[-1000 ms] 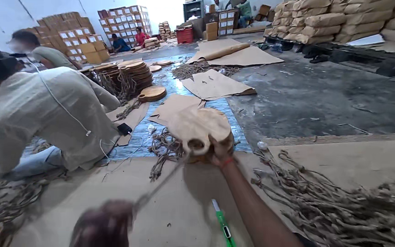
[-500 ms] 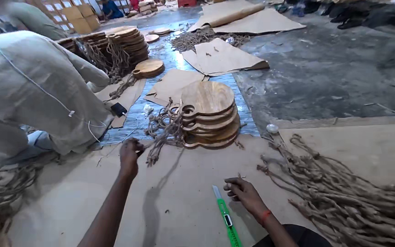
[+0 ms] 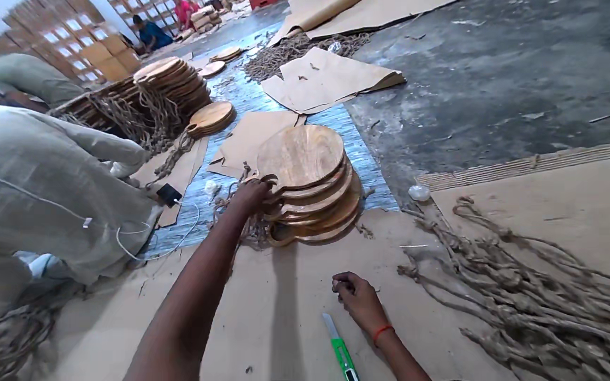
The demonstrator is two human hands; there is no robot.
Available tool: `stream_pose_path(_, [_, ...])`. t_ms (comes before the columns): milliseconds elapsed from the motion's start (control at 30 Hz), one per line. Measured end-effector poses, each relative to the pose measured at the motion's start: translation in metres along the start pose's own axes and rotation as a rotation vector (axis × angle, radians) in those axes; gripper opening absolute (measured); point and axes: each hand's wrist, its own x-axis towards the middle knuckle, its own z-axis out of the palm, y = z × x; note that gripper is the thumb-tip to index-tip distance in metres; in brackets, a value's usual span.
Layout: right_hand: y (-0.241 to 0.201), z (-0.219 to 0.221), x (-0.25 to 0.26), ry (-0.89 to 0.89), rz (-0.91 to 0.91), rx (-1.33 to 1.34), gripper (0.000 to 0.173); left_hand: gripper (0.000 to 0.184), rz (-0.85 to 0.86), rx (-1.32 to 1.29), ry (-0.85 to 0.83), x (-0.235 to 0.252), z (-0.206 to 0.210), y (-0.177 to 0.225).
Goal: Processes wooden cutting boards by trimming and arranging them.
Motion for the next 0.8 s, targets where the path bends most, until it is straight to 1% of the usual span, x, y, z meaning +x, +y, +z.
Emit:
stream_pose_path(67, [0.0, -0.002, 0.001, 0.004, 0.033, 0.036, 0.023, 0.047, -0.004, 0.129, -0.086, 0.026, 0.002, 0.001])
stream_pose_path(133, [-0.001, -0.001, 0.002, -0.007, 0.056, 0.068, 0.023, 0.036, 0.0, 0.18, -0.139, 0.036, 0.001, 0.001])
stream_pose_path(233, [-0.003, 0.005, 0.001, -0.046, 0.069, 0.083, 0.024, 0.027, -0.015, 0.19, -0.129, 0.034, -0.001, -0.016])
stream_pose_path(300, [-0.006, 0.008, 0.0, -0.075, 0.071, 0.093, 0.024, 0.027, -0.074, 0.178, -0.141, 0.031, -0.001, -0.029])
stream_pose_path(400, [-0.006, 0.011, -0.002, -0.088, 0.074, 0.105, 0.025, 0.032, -0.118, 0.171, -0.148, 0.026, 0.002, -0.031])
stream_pose_path(467, [-0.006, 0.013, -0.002, -0.101, 0.072, 0.105, 0.025, 0.036, -0.12, 0.155, -0.113, 0.026, 0.003, -0.025])
stream_pose_path(533, [-0.007, 0.016, -0.002, -0.119, 0.066, 0.09, 0.026, 0.029, -0.116, 0.138, -0.06, 0.027, 0.002, -0.015])
stream_pose_path(600, [-0.004, 0.017, -0.001, -0.132, 0.056, 0.067, 0.029, 0.031, -0.121, 0.172, -0.024, 0.03, 0.005, -0.008])
stream_pose_path(633, [-0.002, 0.017, 0.0, -0.131, 0.059, 0.061, 0.029, 0.029, -0.123, 0.193, -0.024, 0.032, 0.007, -0.006])
stream_pose_path(700, [-0.001, 0.016, 0.0, -0.132, 0.07, 0.057, 0.028, 0.022, -0.071, 0.268, -0.049, 0.031, 0.011, -0.002])
stream_pose_path(800, [-0.005, 0.014, 0.001, -0.139, 0.081, 0.054, 0.029, 0.029, 0.077, 0.298, -0.066, 0.02, 0.007, 0.01])
